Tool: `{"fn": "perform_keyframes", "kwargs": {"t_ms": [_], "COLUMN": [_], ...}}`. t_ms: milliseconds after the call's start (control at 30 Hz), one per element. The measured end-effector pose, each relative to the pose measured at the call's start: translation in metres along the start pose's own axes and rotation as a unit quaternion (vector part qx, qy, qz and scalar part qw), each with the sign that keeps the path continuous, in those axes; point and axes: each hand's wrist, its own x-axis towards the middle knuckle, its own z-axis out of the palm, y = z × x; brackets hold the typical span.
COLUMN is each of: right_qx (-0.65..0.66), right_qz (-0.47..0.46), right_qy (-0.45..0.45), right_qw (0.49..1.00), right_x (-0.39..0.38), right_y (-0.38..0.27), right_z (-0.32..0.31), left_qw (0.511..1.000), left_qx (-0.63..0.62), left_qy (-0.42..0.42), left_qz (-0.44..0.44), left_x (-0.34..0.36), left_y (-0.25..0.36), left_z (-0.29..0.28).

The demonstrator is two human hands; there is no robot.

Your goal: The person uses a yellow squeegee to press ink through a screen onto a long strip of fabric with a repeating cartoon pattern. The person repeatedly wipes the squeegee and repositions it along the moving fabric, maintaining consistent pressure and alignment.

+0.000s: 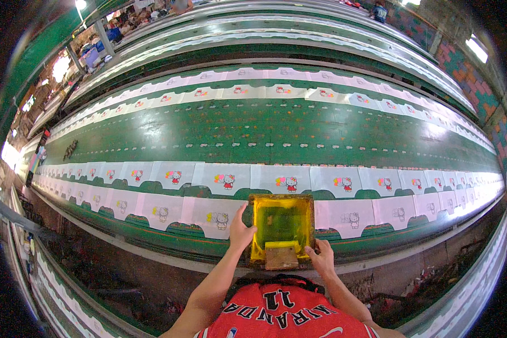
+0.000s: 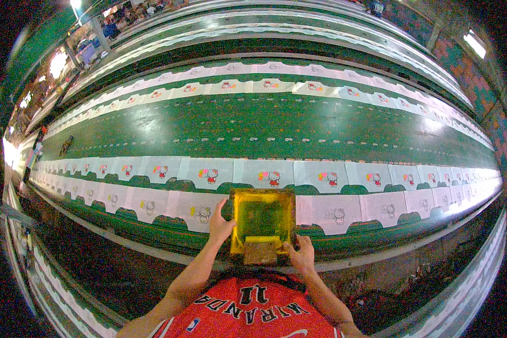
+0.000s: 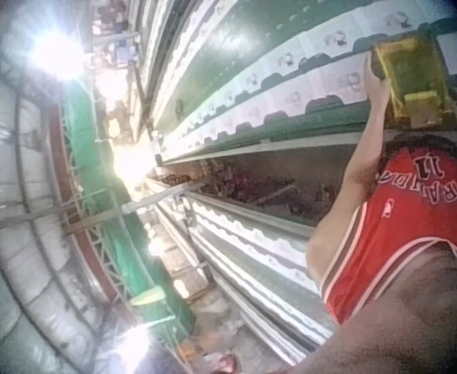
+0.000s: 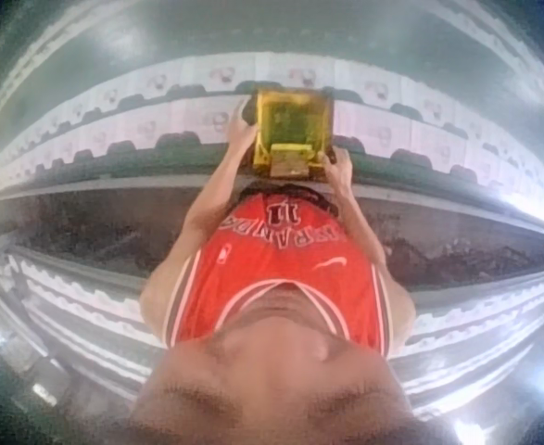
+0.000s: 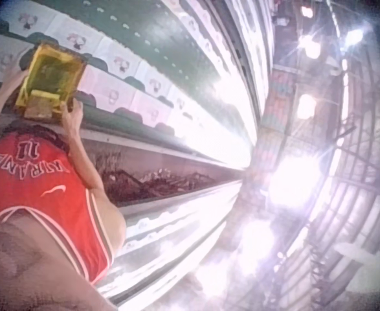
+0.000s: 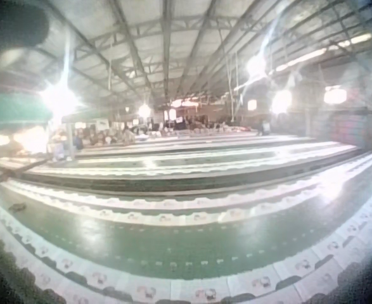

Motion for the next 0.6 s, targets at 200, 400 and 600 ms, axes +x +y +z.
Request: {"fn": "perform_keyframes", "kwargs": {"t_ms": [200, 400, 600], "right_qx": [-0.003, 0.006, 0.016], "right_qz": [-0.004, 0.007, -0.002], "right_qy": [0.007, 0.018, 0.029], "right_qw": [1.0, 1.0, 0.999], "right_x": [0.0, 0.002, 0.002], "right_y": [-0.006, 0.006, 0.019], "right_z": [-0.01, -0.01, -0.01], "left_qw": [0.997, 0.999, 0.999], "left_qx": [0.02, -0.005, 0.019], "left_qy": [0.04, 0.008, 0.013], "left_qz": [0.07, 0.034, 0.04], "left_x": [-0.001, 0.001, -0.004], "left_y": [-0.001, -0.002, 0.007], "left_z": [0.01, 0.017, 0.02]}}
